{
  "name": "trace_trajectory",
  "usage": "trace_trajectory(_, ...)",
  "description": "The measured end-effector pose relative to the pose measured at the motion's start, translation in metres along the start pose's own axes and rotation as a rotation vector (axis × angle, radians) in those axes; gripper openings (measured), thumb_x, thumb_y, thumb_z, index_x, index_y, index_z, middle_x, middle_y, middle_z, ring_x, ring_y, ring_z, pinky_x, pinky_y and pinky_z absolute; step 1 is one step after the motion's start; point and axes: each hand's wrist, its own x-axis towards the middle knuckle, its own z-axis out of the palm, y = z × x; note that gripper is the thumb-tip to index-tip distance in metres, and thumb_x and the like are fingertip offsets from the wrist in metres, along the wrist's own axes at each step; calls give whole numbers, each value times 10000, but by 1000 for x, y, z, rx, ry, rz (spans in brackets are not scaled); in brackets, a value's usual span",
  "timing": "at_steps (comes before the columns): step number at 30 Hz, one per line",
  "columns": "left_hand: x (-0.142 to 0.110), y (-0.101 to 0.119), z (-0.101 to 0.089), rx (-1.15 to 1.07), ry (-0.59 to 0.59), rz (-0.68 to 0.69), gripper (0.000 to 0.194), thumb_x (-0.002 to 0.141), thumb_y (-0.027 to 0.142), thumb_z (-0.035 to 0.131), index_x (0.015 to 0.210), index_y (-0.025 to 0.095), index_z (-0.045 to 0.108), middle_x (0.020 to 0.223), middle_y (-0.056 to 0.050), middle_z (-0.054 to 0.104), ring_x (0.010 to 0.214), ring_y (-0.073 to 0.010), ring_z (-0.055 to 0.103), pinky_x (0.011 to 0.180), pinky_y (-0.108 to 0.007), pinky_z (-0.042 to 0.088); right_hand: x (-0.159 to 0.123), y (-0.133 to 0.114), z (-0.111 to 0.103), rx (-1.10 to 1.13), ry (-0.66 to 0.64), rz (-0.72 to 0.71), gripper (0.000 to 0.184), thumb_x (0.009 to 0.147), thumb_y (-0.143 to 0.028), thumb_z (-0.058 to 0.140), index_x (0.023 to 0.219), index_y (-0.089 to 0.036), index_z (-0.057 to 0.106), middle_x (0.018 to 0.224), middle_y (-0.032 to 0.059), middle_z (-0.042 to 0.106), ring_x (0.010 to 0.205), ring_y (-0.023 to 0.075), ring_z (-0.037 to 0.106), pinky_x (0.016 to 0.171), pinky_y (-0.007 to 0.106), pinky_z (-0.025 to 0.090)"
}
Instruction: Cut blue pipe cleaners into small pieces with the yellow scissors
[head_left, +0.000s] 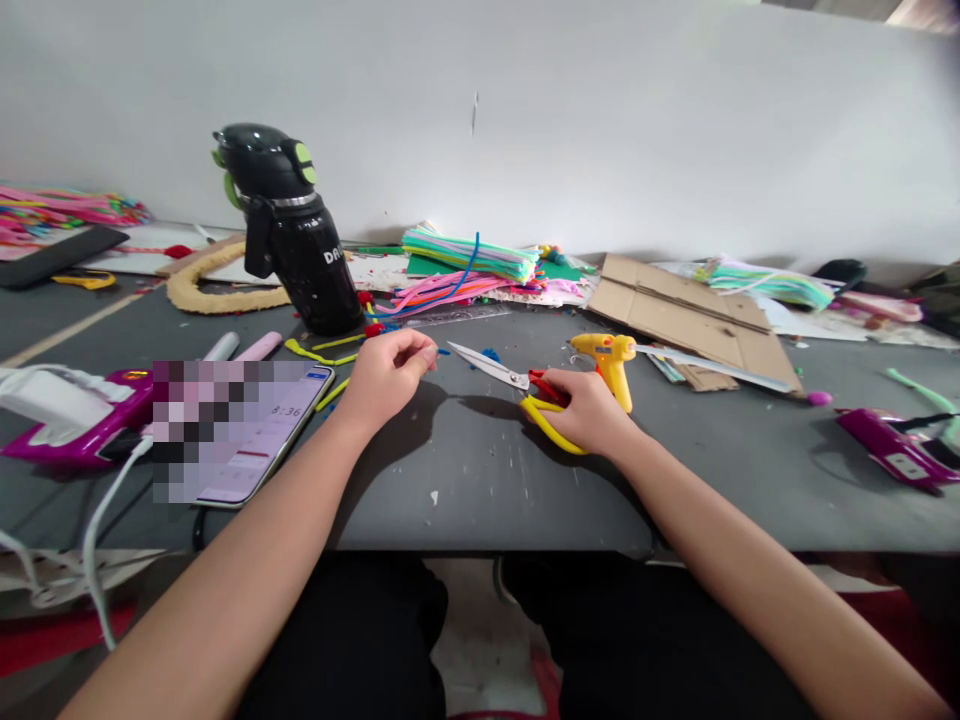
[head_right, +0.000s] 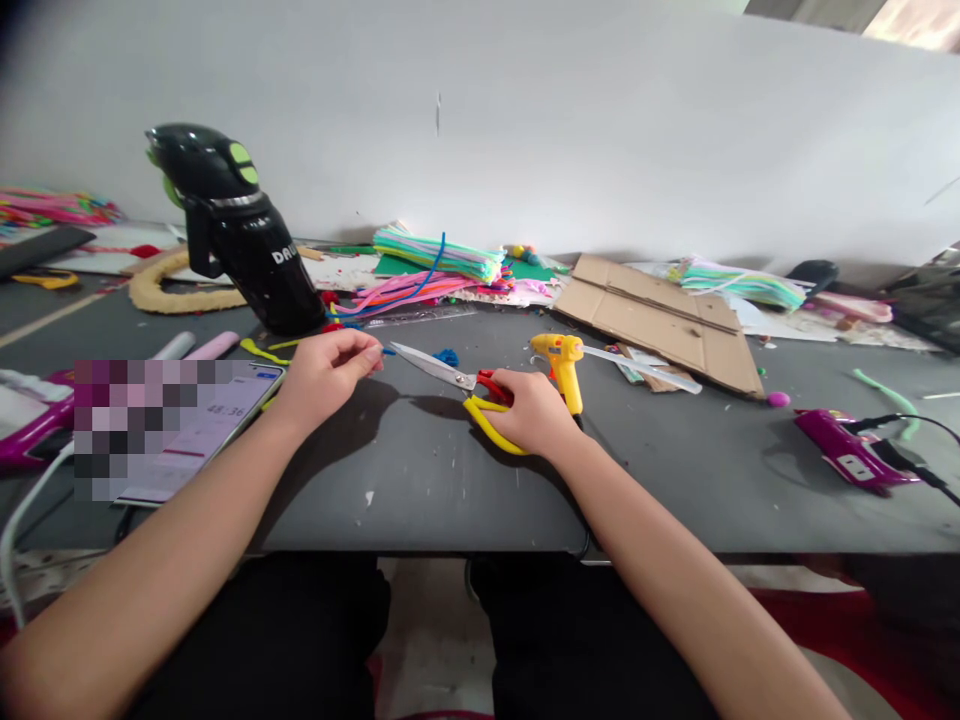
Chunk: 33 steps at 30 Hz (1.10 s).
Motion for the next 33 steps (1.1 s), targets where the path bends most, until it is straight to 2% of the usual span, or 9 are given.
trace_trajectory(8,0,0,0,-16,1,7,213,829,343,597,760,151,658,688,-24,656,645,-141,567,634,-262,435,0,2,2,-17,-10,6,224,729,-403,637,696,-201,547,628,-16,529,600,116,364,589,267,279)
trace_trajectory(17,1,2,0,-31,-10,-10,215,828,344,598,759,149,657,689,-25,655,653,-143,573,641,-264,441,1,2,3,-23,-5,5,215,723,-369,614,656,-203,495,607,-15,498,592,116,341,579,271,262)
trace_trajectory(25,1,-2,1,-52,-15,-11,216,833,351,602,762,153,655,692,-24,654,656,-144,585,654,-264,453,2,1,1,-4,-13,14,165,703,-331,612,660,-198,524,613,-20,490,600,114,331,583,270,264)
trace_trajectory(33,3,-1,1,-113,1,-11,174,829,313,597,751,160,623,678,-9,616,642,-130,548,641,-258,429,0,0,1,7,4,45,286,735,-413,633,666,-206,447,607,-31,478,598,111,328,565,264,243)
